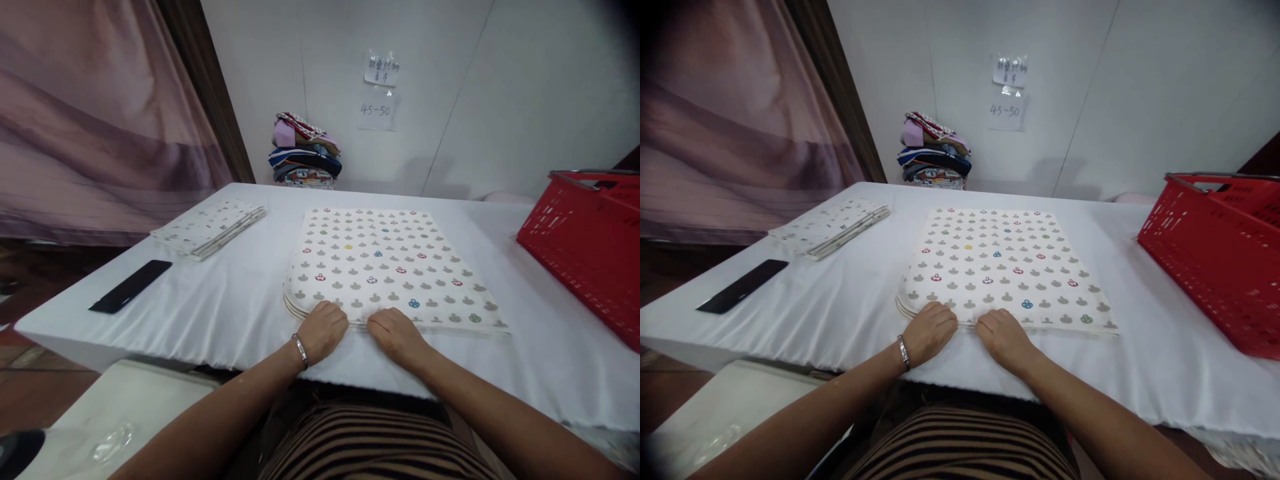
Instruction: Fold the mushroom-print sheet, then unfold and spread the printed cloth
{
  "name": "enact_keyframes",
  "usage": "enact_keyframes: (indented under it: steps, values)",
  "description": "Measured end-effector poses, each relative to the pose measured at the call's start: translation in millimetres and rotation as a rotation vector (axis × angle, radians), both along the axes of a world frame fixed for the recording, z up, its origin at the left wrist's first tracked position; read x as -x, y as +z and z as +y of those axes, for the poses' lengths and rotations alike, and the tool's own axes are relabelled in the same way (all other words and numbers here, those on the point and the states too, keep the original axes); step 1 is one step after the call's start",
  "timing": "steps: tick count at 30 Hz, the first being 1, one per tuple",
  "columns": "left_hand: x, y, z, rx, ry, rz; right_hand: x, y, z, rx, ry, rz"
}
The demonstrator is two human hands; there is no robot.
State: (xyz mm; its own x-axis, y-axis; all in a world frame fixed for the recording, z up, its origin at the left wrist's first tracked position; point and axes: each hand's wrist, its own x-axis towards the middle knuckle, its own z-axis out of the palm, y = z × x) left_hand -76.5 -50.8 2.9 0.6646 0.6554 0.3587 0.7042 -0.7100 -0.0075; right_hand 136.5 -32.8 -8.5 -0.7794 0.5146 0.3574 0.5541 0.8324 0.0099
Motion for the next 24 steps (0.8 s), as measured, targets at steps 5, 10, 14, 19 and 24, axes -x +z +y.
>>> enact_keyframes:
  steps: [5,10,14,19,24]
  values:
    - [-4,-0.9,0,0.033,0.090,0.011,3,4.7,0,-0.004,-0.049,-0.053]
    - [-4,-1.2,1,0.011,0.109,0.057,0,5.4,2,-0.026,-0.036,-0.015]
    - [-1,-1.1,0,-0.010,0.078,0.071,0,2.8,2,-0.030,-0.022,-0.016]
    - [3,0.5,-4,0.032,0.047,0.077,-1,4.4,0,-0.006,-0.011,-0.075]
    - [7,3.7,-6,0.099,0.056,0.070,-3,11.5,-2,0.047,0.006,-0.076]
